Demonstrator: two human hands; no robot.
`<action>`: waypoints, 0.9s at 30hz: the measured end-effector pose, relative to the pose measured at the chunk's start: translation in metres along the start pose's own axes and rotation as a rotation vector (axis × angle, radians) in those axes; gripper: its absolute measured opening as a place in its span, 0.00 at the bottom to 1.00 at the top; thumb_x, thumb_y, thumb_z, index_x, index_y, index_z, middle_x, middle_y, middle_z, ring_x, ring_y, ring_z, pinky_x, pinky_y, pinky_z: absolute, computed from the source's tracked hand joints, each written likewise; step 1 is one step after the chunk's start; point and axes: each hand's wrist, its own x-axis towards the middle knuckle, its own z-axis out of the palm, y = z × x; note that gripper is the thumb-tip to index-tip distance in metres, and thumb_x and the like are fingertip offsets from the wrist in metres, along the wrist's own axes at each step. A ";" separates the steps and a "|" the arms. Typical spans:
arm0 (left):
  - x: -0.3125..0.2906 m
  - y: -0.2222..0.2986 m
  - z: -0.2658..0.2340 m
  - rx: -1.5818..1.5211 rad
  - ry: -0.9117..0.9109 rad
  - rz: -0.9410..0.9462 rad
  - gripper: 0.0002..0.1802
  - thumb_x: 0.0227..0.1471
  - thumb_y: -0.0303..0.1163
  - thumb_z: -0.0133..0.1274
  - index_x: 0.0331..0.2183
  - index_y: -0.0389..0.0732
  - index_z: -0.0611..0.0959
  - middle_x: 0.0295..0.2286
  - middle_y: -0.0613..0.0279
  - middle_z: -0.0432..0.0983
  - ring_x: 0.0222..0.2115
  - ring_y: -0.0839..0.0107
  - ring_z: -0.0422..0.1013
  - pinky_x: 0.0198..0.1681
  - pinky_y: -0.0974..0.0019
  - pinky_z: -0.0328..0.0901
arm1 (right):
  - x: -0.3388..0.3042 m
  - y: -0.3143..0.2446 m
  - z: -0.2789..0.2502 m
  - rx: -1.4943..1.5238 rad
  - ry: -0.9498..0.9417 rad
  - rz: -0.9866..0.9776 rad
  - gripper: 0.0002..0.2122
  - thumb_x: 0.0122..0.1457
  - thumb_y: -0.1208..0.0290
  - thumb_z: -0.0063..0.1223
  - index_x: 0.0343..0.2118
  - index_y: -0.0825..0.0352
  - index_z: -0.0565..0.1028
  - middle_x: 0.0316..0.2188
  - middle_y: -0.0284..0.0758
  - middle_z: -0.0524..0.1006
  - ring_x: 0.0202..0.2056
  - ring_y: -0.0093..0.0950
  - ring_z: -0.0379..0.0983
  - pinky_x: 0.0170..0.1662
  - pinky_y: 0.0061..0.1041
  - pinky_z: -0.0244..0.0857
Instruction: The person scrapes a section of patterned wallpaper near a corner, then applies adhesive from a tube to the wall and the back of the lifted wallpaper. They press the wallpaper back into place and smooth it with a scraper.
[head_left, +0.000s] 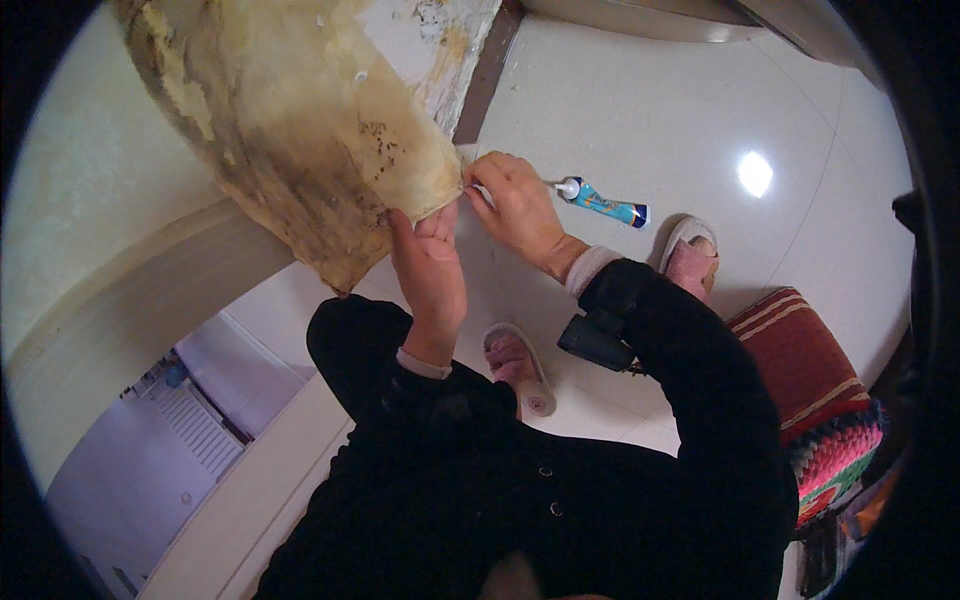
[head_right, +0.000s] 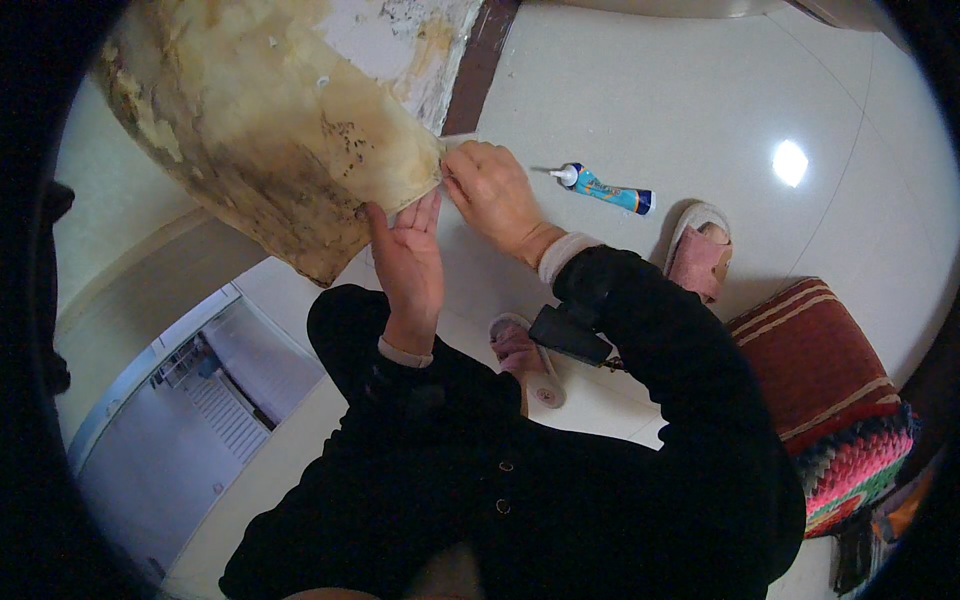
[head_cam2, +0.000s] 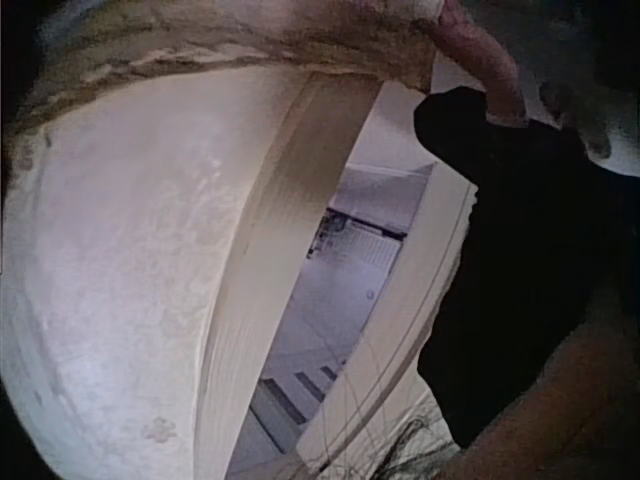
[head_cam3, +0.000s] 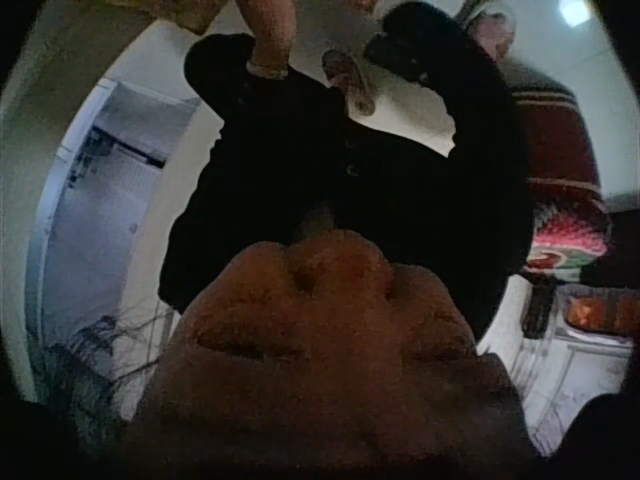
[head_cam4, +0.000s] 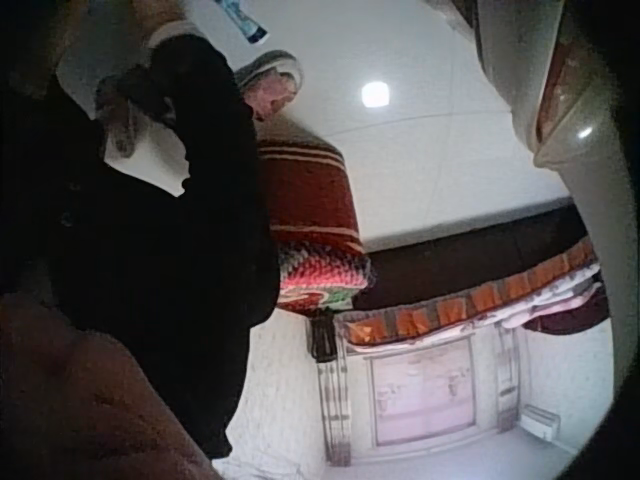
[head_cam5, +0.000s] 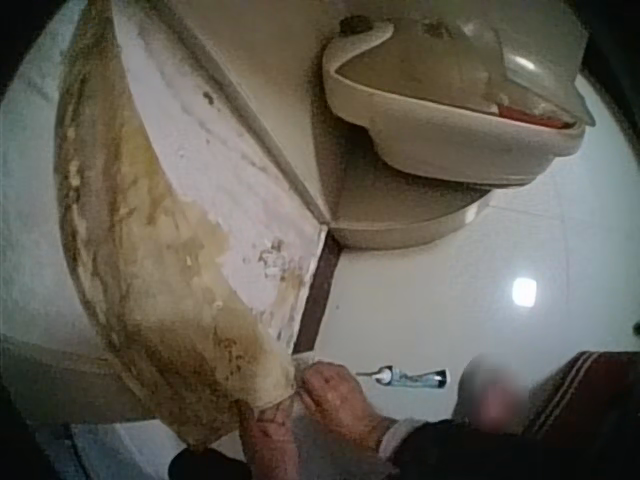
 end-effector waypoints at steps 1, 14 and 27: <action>0.000 0.000 0.000 0.004 -0.004 0.005 0.35 0.65 0.51 0.33 0.63 0.39 0.52 0.61 0.46 0.54 0.63 0.54 0.52 0.67 0.52 0.42 | 0.000 0.001 -0.002 0.012 -0.019 -0.012 0.09 0.48 0.77 0.59 0.32 0.66 0.72 0.32 0.40 0.74 0.35 0.42 0.70 0.39 0.37 0.65; -0.004 0.004 0.001 0.065 0.018 0.061 0.33 0.66 0.49 0.35 0.63 0.40 0.54 0.61 0.51 0.57 0.61 0.56 0.56 0.66 0.50 0.46 | 0.016 0.018 -0.013 0.030 -0.083 -0.001 0.07 0.47 0.79 0.58 0.30 0.65 0.74 0.30 0.37 0.76 0.37 0.41 0.71 0.41 0.36 0.66; -0.009 0.010 0.002 0.017 0.062 0.064 0.33 0.65 0.50 0.35 0.63 0.43 0.52 0.61 0.52 0.55 0.63 0.55 0.53 0.64 0.45 0.50 | 0.014 0.113 -0.040 -0.127 0.072 0.613 0.04 0.51 0.79 0.57 0.30 0.68 0.75 0.30 0.39 0.77 0.33 0.31 0.78 0.34 0.26 0.71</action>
